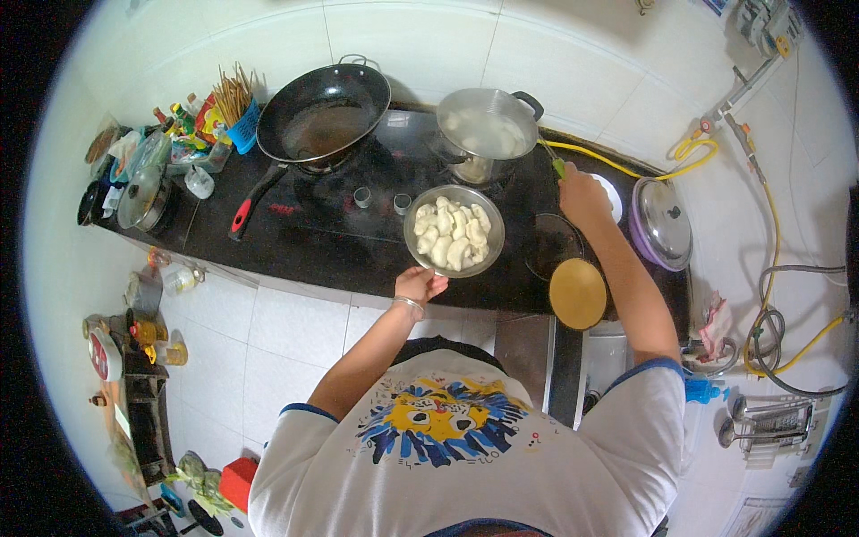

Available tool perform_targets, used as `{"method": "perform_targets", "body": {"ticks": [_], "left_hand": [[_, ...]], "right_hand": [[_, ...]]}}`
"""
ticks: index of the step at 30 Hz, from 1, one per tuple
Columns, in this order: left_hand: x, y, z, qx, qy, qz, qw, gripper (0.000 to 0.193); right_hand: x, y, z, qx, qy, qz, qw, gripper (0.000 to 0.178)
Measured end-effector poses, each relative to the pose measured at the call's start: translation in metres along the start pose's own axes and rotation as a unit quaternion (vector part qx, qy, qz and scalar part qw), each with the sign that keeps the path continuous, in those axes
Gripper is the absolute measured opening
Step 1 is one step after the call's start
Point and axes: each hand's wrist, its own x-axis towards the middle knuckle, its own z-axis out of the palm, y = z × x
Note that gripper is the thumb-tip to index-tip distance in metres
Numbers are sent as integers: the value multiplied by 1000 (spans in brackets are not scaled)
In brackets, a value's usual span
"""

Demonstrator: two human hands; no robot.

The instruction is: The person scoops cooked dumplings from a pot of boiling water into a metal bowl using a strainer. They then move to a wooden board to assemble more dumplings, placing a green filling onto round dough wrappers and folding them by hand.

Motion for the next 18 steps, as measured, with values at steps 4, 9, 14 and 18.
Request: {"method": "perform_targets", "body": {"ticks": [4,9,14,18], "left_hand": [[0,0,0,-2,-6,1,1000,4],[1,1,-2,-4,0,0,1000,5],[-4,4,-3,-9,-1,1,1000,5],[-3,2,0,-15,-8,-2,1000,6]], "right_hand": [[5,-13,-3,-19,-16,10,1000,23],[28,-22,-23,-31,-11,-78,996,19],[66,-46,-88,6,-231,-5,973,17],[97,-10,-96,170,-323,31,931,19]]}}
